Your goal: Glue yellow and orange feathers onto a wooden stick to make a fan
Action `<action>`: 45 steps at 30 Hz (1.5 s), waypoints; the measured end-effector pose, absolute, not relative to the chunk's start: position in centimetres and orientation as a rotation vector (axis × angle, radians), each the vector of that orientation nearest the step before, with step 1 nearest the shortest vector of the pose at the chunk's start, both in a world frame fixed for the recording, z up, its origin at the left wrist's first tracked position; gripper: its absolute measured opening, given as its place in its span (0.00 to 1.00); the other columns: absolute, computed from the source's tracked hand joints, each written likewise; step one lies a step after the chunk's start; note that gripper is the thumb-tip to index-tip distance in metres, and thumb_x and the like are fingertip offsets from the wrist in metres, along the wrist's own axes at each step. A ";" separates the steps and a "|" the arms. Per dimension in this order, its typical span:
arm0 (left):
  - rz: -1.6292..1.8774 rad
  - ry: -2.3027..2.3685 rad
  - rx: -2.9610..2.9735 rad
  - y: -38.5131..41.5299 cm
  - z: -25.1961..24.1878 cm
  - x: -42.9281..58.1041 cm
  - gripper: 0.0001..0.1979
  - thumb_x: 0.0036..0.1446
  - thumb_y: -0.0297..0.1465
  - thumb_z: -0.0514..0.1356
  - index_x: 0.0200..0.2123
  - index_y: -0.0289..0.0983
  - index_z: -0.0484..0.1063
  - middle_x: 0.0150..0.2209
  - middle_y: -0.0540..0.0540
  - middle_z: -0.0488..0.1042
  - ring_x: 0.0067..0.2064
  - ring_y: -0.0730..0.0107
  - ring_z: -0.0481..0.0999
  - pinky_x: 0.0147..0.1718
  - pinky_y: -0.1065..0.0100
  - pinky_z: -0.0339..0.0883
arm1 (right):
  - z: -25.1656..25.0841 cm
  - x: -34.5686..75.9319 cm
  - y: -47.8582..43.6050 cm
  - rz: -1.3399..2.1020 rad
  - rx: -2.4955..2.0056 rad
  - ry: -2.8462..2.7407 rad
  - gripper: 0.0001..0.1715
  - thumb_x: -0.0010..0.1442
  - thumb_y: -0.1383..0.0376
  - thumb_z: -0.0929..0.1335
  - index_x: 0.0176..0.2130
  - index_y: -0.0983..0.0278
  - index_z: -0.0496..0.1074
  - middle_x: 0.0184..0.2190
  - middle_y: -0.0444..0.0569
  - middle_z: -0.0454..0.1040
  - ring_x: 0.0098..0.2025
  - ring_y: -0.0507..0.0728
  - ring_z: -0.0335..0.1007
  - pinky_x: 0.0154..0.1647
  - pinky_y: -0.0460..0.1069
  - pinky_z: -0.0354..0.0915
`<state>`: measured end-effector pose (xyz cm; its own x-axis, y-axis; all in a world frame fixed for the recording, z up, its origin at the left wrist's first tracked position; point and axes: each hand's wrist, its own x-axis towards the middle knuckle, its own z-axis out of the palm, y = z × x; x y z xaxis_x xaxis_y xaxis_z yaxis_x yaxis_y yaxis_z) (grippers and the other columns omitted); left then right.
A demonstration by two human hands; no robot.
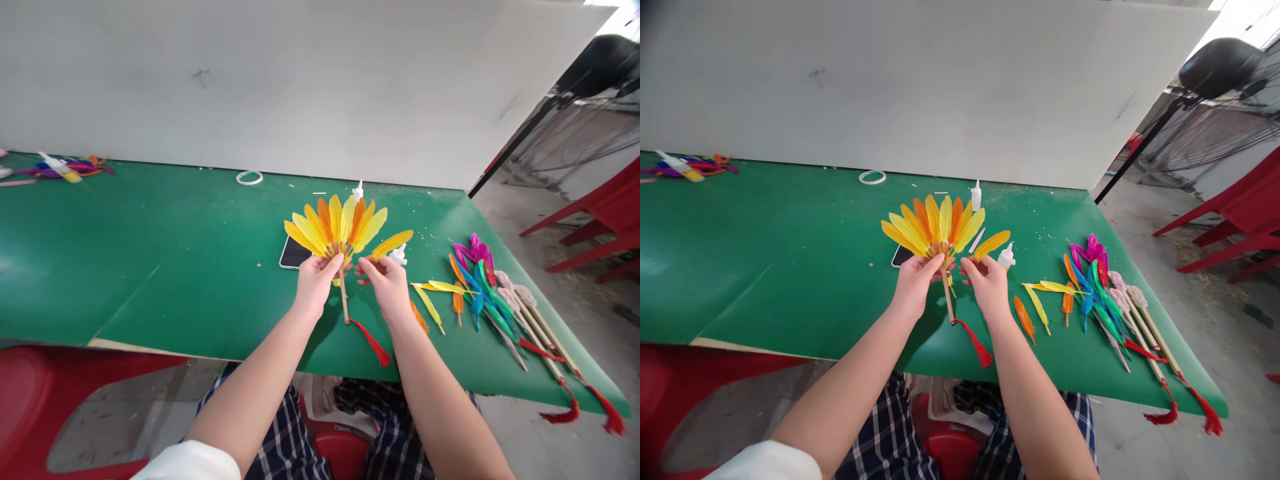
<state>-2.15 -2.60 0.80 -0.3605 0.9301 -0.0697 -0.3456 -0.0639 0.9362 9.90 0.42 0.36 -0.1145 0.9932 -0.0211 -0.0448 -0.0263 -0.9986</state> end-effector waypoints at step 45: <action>1.313 1.409 1.340 -4.3 2.6 -3.6 0.10 0.50 0.36 0.58 0.33 0.37 0.73 0.23 0.51 0.68 0.20 0.78 0.60 0.19 0.74 0.55 | 6.2 14.4 -0.3 0.165 -0.943 -1.690 0.44 0.50 0.56 0.69 0.60 0.58 0.47 0.51 0.55 0.64 0.52 0.60 0.63 0.50 0.59 0.61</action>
<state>-3.57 -4.30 2.58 -0.1455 0.9827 0.1146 0.1835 -0.0870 0.9792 14.37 -0.29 6.16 -0.0417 0.6551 0.7544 0.4967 0.6688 -0.5532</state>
